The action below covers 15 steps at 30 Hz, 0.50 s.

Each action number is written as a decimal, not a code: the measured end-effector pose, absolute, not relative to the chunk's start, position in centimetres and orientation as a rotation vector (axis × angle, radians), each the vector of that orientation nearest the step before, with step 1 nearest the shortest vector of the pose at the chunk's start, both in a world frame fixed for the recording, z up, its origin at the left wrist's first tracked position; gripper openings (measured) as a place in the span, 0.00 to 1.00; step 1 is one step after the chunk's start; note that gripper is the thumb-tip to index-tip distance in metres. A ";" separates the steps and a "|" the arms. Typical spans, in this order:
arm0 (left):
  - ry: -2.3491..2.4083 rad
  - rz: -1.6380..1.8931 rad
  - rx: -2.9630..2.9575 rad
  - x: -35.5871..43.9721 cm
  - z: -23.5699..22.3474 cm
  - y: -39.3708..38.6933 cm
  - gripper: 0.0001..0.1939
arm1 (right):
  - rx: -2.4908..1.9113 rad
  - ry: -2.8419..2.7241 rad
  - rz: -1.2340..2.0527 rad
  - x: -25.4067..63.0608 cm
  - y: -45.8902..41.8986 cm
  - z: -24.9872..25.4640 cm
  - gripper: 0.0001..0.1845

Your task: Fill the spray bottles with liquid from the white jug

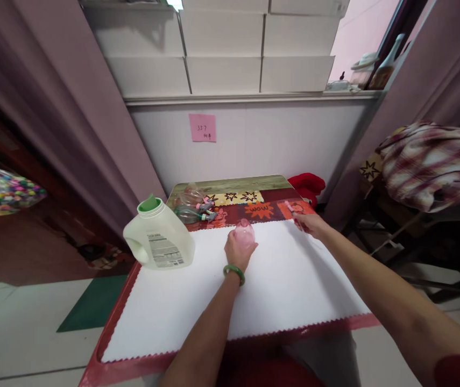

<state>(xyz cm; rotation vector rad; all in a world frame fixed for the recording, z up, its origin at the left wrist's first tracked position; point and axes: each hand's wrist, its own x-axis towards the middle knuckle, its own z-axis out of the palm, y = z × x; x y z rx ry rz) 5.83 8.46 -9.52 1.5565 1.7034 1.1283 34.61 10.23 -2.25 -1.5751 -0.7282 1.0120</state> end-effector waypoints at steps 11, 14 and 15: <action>1.597 1.118 1.608 5.2 -9.6 8.1 0.44 | -0.749 -0.468 1.155 25.7 12.3 6.1 0.06; 1.578 1.133 1.597 5.2 -9.8 8.3 0.44 | -0.677 -0.581 1.070 23.7 12.5 7.5 0.11; 1.573 1.140 1.593 5.2 -9.9 8.4 0.44 | -0.664 -0.619 1.052 23.2 12.6 7.9 0.12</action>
